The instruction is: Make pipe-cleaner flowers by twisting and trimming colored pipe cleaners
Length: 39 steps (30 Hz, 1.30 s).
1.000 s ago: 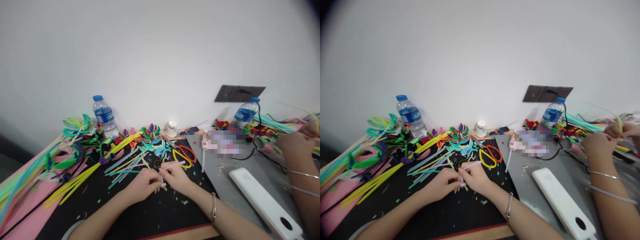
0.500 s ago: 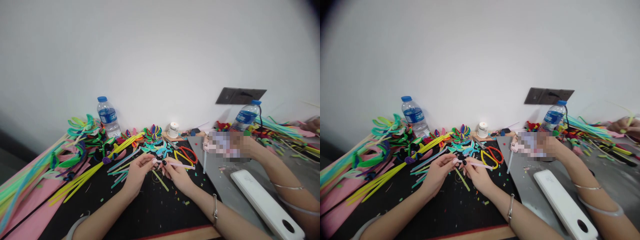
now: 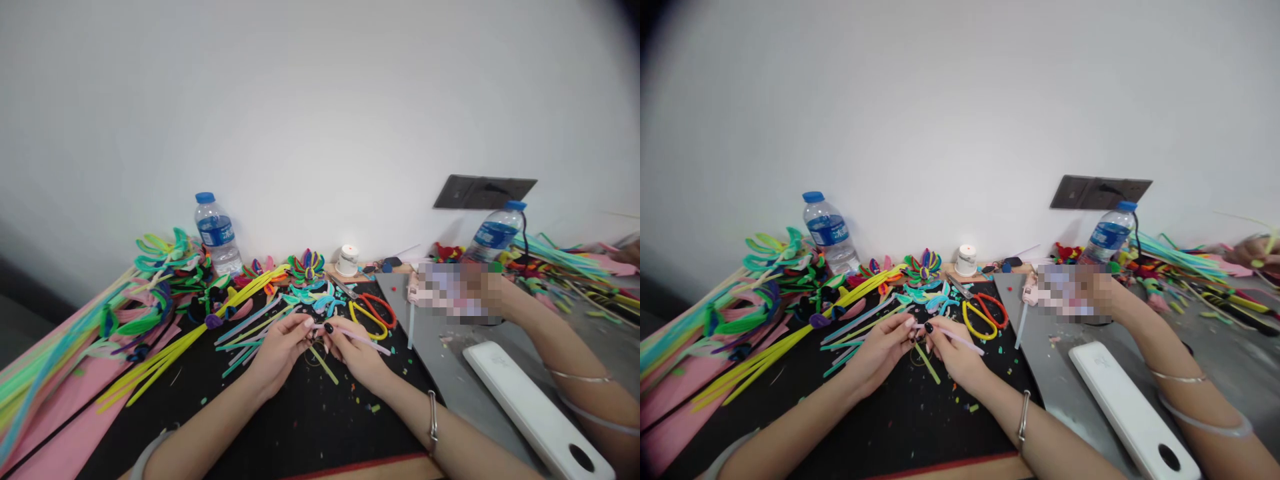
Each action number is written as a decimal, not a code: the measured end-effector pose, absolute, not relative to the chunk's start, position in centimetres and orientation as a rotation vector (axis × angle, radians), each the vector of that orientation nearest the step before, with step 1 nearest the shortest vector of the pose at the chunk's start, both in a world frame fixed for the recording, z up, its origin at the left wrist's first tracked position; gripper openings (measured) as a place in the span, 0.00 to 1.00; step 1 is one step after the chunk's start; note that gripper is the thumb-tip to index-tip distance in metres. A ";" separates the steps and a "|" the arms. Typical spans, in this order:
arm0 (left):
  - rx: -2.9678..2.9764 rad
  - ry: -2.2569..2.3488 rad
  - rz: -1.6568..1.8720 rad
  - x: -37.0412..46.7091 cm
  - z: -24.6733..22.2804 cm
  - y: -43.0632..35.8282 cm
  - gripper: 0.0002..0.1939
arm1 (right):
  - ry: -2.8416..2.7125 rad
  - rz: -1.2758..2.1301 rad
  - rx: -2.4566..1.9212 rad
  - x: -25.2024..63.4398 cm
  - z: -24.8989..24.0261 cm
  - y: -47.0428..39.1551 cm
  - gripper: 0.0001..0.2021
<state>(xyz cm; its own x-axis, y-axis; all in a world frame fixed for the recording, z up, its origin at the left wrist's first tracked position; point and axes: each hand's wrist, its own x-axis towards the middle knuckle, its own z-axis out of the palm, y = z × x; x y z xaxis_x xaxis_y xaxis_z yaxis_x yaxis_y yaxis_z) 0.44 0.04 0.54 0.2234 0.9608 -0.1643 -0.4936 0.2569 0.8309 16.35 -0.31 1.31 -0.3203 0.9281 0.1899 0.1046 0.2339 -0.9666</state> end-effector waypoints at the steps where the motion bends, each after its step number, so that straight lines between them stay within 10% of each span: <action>1: 0.812 0.833 1.142 0.3 0.5 0.1 0.09 | -1.633 1.194 -0.983 16.4 1.2 -0.3 0.17; 17: 2.222 0.989 0.704 0.0 1.2 -0.7 0.10 | -2.254 0.673 -0.953 17.2 0.9 -0.3 0.16; 39: 1.041 0.967 1.134 0.5 0.9 -0.5 0.10 | -1.947 0.748 -0.955 17.1 1.3 0.1 0.15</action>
<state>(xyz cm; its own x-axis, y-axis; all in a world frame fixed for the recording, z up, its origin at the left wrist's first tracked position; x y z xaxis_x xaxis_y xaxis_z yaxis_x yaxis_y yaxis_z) 0.45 -0.49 0.85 0.1640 0.9839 -0.0710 -0.2258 0.1075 0.9682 17.13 0.10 1.30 -0.3733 0.8317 0.4110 0.3428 0.5354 -0.7720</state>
